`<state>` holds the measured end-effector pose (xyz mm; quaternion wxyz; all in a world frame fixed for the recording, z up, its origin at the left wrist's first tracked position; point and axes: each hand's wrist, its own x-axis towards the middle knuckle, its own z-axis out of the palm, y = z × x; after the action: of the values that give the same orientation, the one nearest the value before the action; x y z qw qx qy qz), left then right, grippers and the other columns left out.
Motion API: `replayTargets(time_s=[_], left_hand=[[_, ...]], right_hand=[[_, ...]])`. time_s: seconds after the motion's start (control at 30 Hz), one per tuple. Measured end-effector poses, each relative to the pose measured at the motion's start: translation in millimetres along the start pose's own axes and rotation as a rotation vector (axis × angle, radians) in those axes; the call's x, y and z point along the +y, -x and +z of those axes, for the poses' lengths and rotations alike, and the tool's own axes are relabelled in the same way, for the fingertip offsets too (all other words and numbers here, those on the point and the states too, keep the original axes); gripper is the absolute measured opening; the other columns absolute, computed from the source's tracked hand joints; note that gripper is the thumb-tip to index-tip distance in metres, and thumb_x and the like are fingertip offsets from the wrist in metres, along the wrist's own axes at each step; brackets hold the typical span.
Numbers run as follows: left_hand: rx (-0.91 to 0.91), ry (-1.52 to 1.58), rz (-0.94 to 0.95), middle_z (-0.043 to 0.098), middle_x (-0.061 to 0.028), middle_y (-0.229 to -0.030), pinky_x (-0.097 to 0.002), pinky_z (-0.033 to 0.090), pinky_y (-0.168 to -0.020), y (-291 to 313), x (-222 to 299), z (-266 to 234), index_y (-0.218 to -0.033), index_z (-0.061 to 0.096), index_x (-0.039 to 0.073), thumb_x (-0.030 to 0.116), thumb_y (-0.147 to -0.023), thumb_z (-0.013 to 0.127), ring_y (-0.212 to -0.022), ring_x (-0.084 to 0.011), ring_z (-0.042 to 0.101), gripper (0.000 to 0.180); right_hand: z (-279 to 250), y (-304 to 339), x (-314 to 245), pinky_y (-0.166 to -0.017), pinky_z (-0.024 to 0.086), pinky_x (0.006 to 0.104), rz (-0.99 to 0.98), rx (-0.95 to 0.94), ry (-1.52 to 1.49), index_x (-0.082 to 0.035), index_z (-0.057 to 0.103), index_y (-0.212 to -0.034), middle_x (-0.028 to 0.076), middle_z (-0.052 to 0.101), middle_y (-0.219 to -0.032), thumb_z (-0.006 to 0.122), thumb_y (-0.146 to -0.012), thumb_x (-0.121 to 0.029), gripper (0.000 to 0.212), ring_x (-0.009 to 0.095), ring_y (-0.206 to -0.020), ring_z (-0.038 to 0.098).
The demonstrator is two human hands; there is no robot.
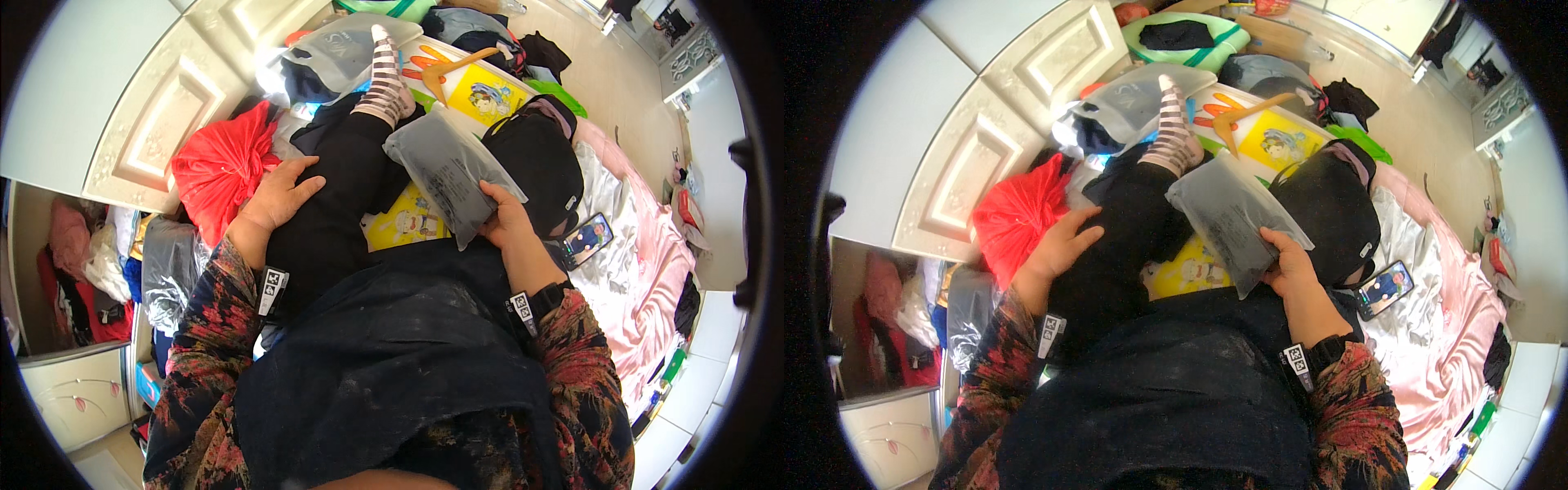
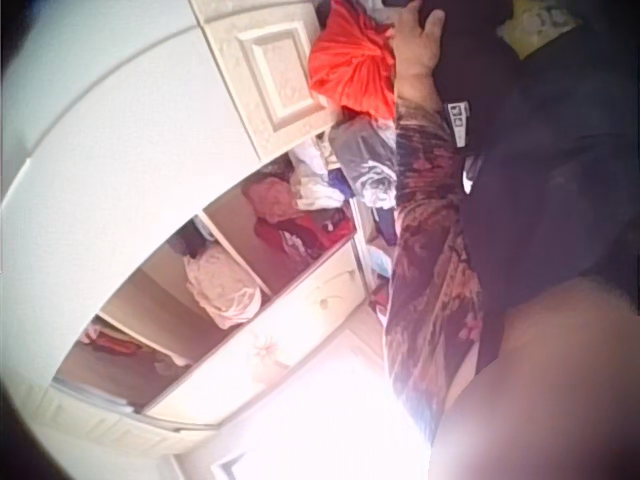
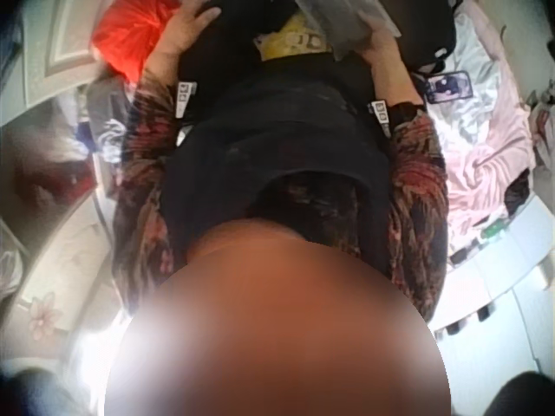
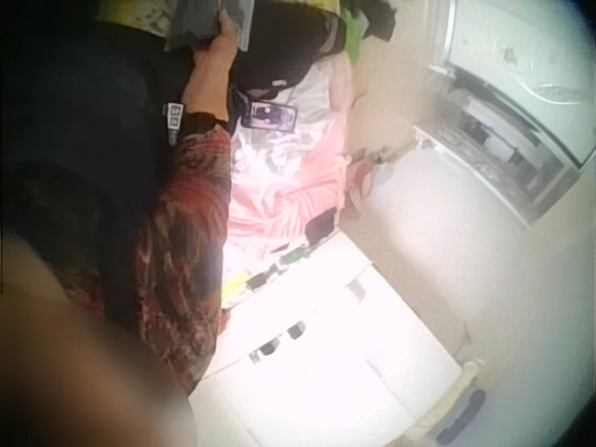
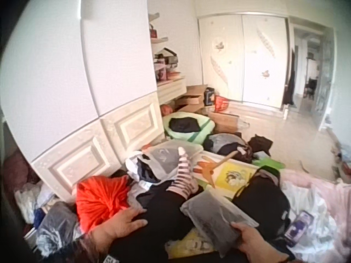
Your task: The person lies on a bed and folds a white sock with blue stripes, then places it into a clear plastic bag. They retrieve a pink bundle from a wardrobe, open it, and fold several small garments including a white cloth with a cartoon print and a black-and-white patterned piece. The folded items are stacked on the lap.
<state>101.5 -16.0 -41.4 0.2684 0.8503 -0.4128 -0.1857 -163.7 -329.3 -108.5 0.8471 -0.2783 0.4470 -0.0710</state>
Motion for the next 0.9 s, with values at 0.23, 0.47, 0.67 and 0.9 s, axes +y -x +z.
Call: replayTargets(time_s=[0.23, 0.47, 0.67, 0.9], left_hand=[[-0.081, 0.017, 0.014, 0.05, -0.0232, -0.143, -0.039, 0.035, -0.113, 15.2, 2.4, -7.9, -0.144, 0.047, 0.002, 0.046, -0.094, 0.063, -0.135, -0.0363, 0.045, 0.068], [-0.065, 0.046, 0.014, 0.051, -0.0234, -0.142, -0.0388, 0.036, -0.113, 15.6, 3.7, -8.6, -0.143, 0.048, 0.002, 0.046, -0.092, 0.065, -0.134, -0.0366, 0.047, 0.069], [-0.052, 0.057, 0.018, 0.053, -0.023, -0.14, -0.0383, 0.037, -0.111, 14.6, 1.2, -6.9, -0.142, 0.049, 0.002, 0.044, -0.091, 0.068, -0.132, -0.036, 0.049, 0.069], [0.008, 0.074, 0.01, 0.057, -0.0221, -0.135, -0.039, 0.04, -0.109, 17.0, 8.2, -8.2, -0.138, 0.053, 0.003, 0.041, -0.087, 0.073, -0.127, -0.0362, 0.053, 0.067]], right_hand=[[-2.4, 1.7, -1.0, -0.096, 0.047, 0.0571, -0.103, -0.146, 0.055, -0.007, 0.057, -0.132, 0.014, 0.067, -0.121, 0.076, -0.082, -0.017, 0.055, 0.034, -0.114, 0.061], [0.9, -1.5, 0.4, -0.098, 0.05, 0.049, -0.314, -0.215, 0.014, -0.001, 0.053, -0.134, 0.017, 0.063, -0.124, 0.067, -0.086, 0.002, 0.05, 0.034, -0.113, 0.062], [1.0, -2.1, -0.5, -0.101, 0.05, 0.0476, -0.349, -0.261, -0.03, -0.002, 0.052, -0.136, 0.016, 0.063, -0.126, 0.071, -0.088, -0.006, 0.051, 0.033, -0.115, 0.062], [-8.1, 7.1, -14.6, -0.1, 0.05, 0.0483, -0.413, -0.29, -0.099, -0.002, 0.052, -0.135, 0.014, 0.063, -0.126, 0.071, -0.089, -0.009, 0.05, 0.032, -0.115, 0.062]])
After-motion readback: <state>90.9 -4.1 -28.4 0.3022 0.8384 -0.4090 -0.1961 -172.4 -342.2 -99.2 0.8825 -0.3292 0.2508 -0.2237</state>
